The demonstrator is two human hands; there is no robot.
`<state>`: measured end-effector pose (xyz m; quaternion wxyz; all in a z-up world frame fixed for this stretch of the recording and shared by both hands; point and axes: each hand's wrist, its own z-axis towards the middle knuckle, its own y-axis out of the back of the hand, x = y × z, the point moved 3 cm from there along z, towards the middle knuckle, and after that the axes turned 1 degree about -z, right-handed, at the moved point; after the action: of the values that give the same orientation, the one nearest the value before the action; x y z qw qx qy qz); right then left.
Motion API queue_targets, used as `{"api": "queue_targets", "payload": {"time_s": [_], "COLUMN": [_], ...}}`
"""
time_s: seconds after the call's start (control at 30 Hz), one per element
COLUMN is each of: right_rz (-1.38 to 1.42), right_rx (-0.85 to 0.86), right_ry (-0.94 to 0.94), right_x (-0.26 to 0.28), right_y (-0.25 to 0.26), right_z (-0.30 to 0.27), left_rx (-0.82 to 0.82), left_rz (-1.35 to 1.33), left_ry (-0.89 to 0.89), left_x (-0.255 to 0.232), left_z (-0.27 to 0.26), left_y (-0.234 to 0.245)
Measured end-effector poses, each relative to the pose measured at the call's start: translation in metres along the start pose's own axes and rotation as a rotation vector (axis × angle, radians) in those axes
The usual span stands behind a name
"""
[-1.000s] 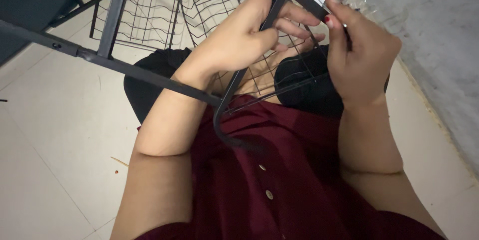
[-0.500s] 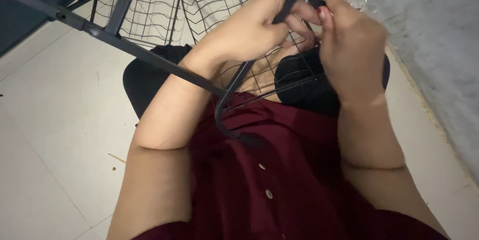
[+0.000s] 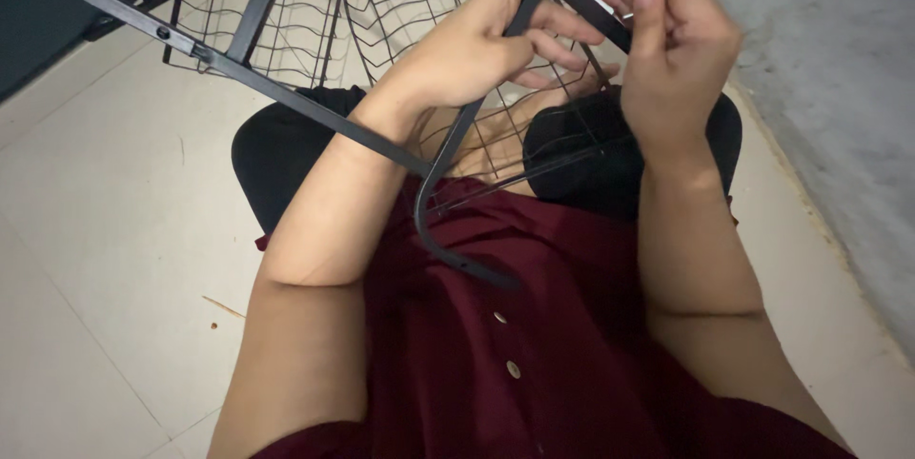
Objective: The person assembles a black wire rack by connecting metal frame pieces and inserting small plastic connectors. They handle the frame components and a plastic bag of parts while sitting on the floor.
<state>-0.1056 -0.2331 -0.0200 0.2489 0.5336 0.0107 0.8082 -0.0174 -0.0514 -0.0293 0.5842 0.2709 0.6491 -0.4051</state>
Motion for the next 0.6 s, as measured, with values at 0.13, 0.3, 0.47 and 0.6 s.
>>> {"api": "queue_targets", "payload": {"time_s": [0.13,0.3,0.47,0.6], "right_rz": [-0.127,-0.41,-0.847,-0.713], "right_rx": [0.031,0.042,0.123,0.117], "right_ry": [0.024,0.203,0.265,0.329], "right_x": [0.005,0.019,0.018,0.022], "right_y": [0.001,0.0,-0.007,-0.012], "right_z": [0.004,0.002,0.001,0.003], "left_rx": [-0.016,-0.014,-0.014,-0.031], "left_rz": [0.046,0.028,0.053,0.056], "left_ry": [-0.002,-0.016,-0.033,-0.026], "left_x": [-0.001,-0.002,0.001,0.003], "left_z": [0.001,0.001,0.001,0.0], "left_y": [-0.001,0.002,0.003,0.006]}}
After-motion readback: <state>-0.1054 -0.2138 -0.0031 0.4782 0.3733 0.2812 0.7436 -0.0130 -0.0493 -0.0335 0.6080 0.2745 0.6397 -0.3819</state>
